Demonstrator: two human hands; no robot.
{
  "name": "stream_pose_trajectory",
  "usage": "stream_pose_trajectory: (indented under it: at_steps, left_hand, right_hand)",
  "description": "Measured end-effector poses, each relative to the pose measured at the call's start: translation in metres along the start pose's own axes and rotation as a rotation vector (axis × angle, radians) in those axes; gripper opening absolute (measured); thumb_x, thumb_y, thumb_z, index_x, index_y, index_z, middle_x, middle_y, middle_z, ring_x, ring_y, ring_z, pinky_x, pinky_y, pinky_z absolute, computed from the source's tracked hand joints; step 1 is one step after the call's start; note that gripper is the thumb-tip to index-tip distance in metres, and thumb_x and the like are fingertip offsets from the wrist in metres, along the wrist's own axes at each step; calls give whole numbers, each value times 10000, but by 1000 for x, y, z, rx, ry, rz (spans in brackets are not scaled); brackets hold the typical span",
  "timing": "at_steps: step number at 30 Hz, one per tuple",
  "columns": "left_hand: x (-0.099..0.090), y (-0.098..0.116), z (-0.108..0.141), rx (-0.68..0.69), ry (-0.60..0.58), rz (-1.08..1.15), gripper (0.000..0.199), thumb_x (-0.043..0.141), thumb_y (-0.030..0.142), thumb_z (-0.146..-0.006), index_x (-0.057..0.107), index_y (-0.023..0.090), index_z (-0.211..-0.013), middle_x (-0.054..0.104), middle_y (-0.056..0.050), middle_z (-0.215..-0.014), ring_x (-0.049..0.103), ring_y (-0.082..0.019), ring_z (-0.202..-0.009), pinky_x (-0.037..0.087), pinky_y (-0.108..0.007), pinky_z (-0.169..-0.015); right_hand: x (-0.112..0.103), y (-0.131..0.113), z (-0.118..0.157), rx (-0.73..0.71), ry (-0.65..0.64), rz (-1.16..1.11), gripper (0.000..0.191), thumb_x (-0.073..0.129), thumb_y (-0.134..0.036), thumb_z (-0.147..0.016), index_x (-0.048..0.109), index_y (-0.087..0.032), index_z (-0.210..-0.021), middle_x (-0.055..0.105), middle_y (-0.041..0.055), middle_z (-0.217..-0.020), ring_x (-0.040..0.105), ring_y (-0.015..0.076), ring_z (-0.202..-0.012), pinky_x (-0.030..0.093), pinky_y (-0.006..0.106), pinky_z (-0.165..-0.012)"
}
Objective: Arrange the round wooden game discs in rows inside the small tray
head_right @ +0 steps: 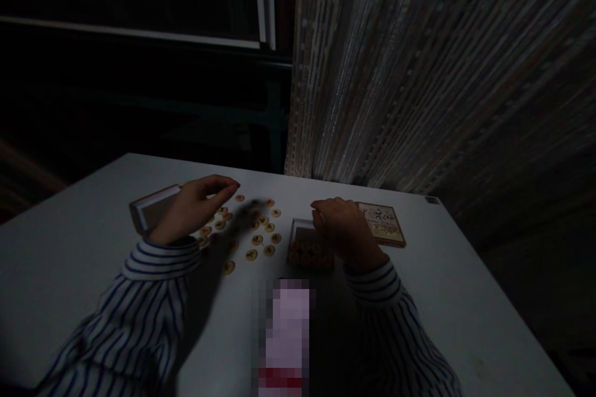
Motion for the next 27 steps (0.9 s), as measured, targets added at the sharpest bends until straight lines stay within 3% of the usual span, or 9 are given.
stream_pose_trajectory:
  at_steps: [6,13,27]
  left_hand:
    - [16,-24,33,-97,-20,16,306,476,391,-797,604,169,-963,660,-60,-961,603,-179,-896,469,-308,-822]
    - [33,-55,58,-119,68,-75,290,486,398,-786,612,177,-924,659,-63,-950,607,-187,-883,466,-323,-832]
    - [35,-66,68,-103,-49,-283,304,455,399,-791,602,198,-965,664,-77,-941,613,-208,-871,472,-335,-805]
  right_hand:
    - [-4,-3,0,9,13,17,243,434,-237,-843,616,-150,-977,665,81,-936,573,200,-842,382,323,-761]
    - [-3,-5,-2,29,37,8,248,430,-246,-846,616,-149,-979,665,86,-940,571,201,-872,380,325,-791]
    - [7,-51,-38,-16,-91,-39,260,426,-268,-849,610,-167,-1002,664,73,-967,576,185,-875,387,297,-778]
Point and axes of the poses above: each hand's wrist, its own z-axis away from the middle knuckle, its own x-axis out of the palm, y = z × x, the point moved 4 cm from there along -z, towards the middle knuckle
